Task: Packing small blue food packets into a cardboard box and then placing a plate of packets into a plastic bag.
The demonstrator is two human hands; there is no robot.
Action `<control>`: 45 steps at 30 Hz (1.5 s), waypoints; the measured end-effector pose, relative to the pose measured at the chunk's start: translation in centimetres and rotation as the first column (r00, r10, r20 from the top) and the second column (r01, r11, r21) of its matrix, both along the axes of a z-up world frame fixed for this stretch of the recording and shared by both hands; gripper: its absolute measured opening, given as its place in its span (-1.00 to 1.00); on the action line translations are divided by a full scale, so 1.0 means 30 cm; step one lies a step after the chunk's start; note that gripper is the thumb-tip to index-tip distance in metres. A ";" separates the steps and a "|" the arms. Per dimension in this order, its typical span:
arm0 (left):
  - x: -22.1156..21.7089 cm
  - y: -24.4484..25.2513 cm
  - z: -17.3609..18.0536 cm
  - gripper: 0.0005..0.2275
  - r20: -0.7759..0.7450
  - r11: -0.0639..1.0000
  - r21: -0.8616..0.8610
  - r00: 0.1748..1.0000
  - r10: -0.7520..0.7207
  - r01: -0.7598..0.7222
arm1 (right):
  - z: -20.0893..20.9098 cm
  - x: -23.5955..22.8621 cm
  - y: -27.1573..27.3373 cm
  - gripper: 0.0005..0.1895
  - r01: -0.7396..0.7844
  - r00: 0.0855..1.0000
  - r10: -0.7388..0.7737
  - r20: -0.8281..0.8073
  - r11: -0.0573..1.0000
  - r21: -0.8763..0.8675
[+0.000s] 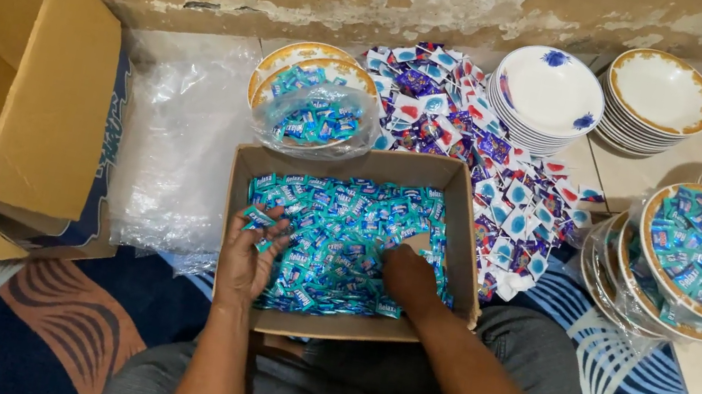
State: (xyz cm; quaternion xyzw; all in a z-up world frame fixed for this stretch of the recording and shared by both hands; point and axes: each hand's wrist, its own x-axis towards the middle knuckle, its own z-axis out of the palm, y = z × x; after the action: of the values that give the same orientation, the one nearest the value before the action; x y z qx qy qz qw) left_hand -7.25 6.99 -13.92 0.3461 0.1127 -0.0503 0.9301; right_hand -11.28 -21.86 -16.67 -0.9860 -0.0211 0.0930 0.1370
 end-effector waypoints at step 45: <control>0.290 -0.195 0.257 -0.73 -0.287 0.981 -0.109 0.950 0.121 -0.158 | 0.517 0.262 0.197 -0.54 0.541 0.776 0.044 -0.629 -0.557 0.630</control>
State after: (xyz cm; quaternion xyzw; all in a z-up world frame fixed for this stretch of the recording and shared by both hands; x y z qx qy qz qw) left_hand 1.44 1.13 -6.23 0.2652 0.2633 -0.0399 0.9267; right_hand -3.42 -15.95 -1.15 -0.3062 0.2179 0.1567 0.9134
